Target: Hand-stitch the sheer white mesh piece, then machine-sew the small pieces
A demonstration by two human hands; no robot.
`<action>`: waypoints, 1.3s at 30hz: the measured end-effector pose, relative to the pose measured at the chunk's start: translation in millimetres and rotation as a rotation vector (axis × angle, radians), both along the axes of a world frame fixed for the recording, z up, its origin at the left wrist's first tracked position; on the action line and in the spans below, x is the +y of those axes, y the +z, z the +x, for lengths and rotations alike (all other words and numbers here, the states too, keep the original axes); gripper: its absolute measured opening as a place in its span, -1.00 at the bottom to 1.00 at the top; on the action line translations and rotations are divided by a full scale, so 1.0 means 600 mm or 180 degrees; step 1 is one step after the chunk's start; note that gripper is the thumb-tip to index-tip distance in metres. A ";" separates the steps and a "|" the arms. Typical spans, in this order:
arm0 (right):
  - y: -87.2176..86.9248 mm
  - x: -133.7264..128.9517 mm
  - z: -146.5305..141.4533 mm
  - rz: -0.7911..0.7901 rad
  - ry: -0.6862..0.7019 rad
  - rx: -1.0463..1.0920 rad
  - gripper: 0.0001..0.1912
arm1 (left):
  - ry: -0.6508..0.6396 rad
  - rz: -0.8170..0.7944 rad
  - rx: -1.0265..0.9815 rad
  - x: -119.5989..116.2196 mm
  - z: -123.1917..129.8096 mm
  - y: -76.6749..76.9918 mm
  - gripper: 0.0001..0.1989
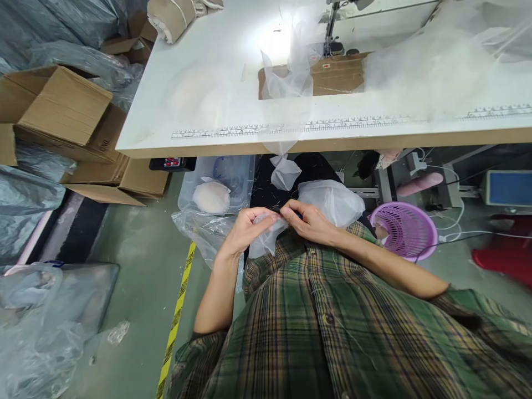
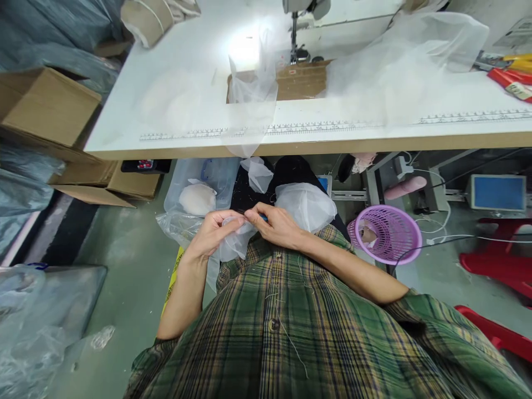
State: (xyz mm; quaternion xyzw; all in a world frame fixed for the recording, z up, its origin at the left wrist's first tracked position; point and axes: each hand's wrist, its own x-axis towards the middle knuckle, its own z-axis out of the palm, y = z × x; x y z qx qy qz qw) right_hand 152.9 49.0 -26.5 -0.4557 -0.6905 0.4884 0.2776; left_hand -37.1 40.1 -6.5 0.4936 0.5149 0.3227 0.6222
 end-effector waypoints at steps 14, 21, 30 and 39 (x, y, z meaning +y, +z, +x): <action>0.006 -0.036 0.160 -0.0762 -0.0798 0.0810 -0.57 | -0.1658 -0.0236 -0.0104 0.088 0.042 -0.015 -0.76; -0.042 0.001 0.221 0.0020 -0.1602 0.0125 -0.56 | -0.0549 -0.0332 -0.0522 0.137 0.137 -0.068 -0.52; -0.038 -0.009 0.218 0.0020 -0.1512 0.0171 -0.59 | -0.0514 -0.0310 -0.0427 0.118 0.126 -0.056 -0.52; -0.017 -0.021 0.131 -0.0018 -0.0574 0.0113 -0.67 | -0.0357 -0.0343 0.0207 0.077 0.038 -0.007 -0.49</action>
